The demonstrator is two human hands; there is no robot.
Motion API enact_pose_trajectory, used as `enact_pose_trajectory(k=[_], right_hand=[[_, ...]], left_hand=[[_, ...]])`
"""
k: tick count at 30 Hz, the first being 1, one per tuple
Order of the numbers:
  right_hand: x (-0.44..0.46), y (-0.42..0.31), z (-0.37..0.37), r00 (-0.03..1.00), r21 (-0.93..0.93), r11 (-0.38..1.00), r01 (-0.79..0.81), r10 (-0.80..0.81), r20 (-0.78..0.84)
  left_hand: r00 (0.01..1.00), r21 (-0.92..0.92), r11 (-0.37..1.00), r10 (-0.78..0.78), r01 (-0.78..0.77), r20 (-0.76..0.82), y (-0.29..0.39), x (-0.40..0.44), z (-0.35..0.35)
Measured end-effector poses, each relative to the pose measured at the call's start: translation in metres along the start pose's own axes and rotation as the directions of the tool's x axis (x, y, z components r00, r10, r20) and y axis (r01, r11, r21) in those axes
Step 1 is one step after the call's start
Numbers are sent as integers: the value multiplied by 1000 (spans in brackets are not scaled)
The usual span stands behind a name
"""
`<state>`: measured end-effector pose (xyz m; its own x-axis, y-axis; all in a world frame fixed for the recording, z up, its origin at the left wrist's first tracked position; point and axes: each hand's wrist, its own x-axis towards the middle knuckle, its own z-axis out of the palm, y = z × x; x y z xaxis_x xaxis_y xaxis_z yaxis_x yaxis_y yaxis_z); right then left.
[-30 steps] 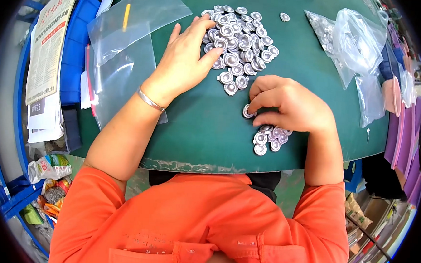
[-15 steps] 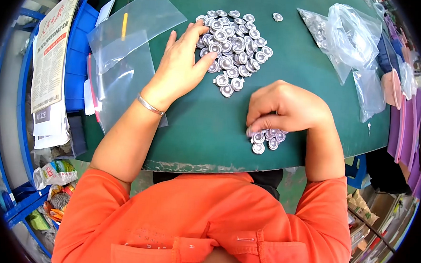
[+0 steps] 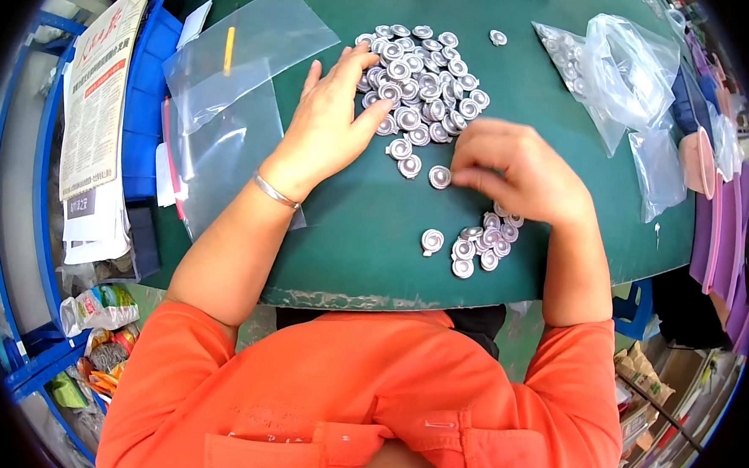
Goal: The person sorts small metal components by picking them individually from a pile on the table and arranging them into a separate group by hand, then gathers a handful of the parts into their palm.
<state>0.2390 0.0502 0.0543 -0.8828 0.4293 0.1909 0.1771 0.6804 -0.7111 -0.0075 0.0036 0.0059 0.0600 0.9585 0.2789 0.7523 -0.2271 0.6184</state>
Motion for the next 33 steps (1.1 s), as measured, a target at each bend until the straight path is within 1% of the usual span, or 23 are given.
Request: enact_pose_trajectory(k=[2,3,4,7,8,10,11,13,14,16,17,18,20,21,22,24,25,26,28,30,31,32,33], right_hand=[[0,-3,-7,986,-75,991,-113,102,-134],[-2,-1,-9,985,-109,986,-123,108,-137],[-3,1,-7,985,-110,986,-126,111,-136],[1,2,6,993,-109,992,-68,56,-107],[1,0,16,991,-120,991,-51,36,-125],[4,-5,17,998,-130,989,-68,69,0],[3,-8,14,997,-128,989,-72,73,-2],[3,-9,7,988,-56,994,-97,103,116],[1,-8,6,988,-55,994,-97,103,115],[-3,-4,2,959,63,991,-114,93,266],[-3,-4,0,985,42,997,-61,53,165],[-3,-4,-1,985,41,997,-62,54,166],[-2,-3,-2,996,-105,991,-87,83,-41],[-1,-2,0,998,-94,994,-53,50,-33],[0,-3,4,998,-94,994,-52,49,-33],[1,-8,13,988,-72,997,-18,29,150],[3,-10,11,967,14,996,-89,83,239],[3,-10,8,968,15,996,-82,76,241],[0,-6,1,920,271,959,-87,-27,392],[2,-7,7,930,285,955,-80,-32,367],[6,-7,18,988,175,984,-19,-8,151],[10,-7,29,997,54,998,17,-13,-75],[15,-9,38,985,-62,998,-11,1,-170]], left_hand=[[1000,4,1000,-11,11,7,-1,0,-1],[1000,2,1000,-14,14,11,-1,0,-1],[1000,-1,1000,-14,14,12,-1,0,-1],[1000,7,1000,-11,11,9,-2,0,0],[1000,24,1000,-5,5,-6,-3,-1,1],[1000,40,999,4,-3,-13,-3,-1,1],[1000,33,999,6,-5,-15,-4,-1,1],[1000,26,1000,7,-6,-19,-4,0,2],[1000,31,999,6,-5,-20,-5,0,2],[1000,34,999,7,-6,-16,-4,0,1],[1000,18,1000,11,-11,-11,-3,0,0],[1000,2,1000,14,-14,-7,-2,0,-1],[1000,1,1000,9,-9,-5,-2,0,-1],[1000,0,1000,6,-6,-1,-2,0,-1],[1000,1,1000,6,-6,-2,-2,0,-1],[1000,-4,1000,12,-12,-7,-1,0,-1],[1000,0,1000,13,-13,-10,-1,1,-1],[1000,11,1000,7,-7,-14,-2,0,1],[1000,27,1000,-5,6,-27,-4,-1,1],[1000,19,1000,0,0,-17,-4,-1,2],[1000,11,1000,-2,3,-18,-4,-1,3],[1000,16,1000,-4,5,-25,-5,-1,3],[1000,18,1000,-8,9,-20,-5,-1,3]])
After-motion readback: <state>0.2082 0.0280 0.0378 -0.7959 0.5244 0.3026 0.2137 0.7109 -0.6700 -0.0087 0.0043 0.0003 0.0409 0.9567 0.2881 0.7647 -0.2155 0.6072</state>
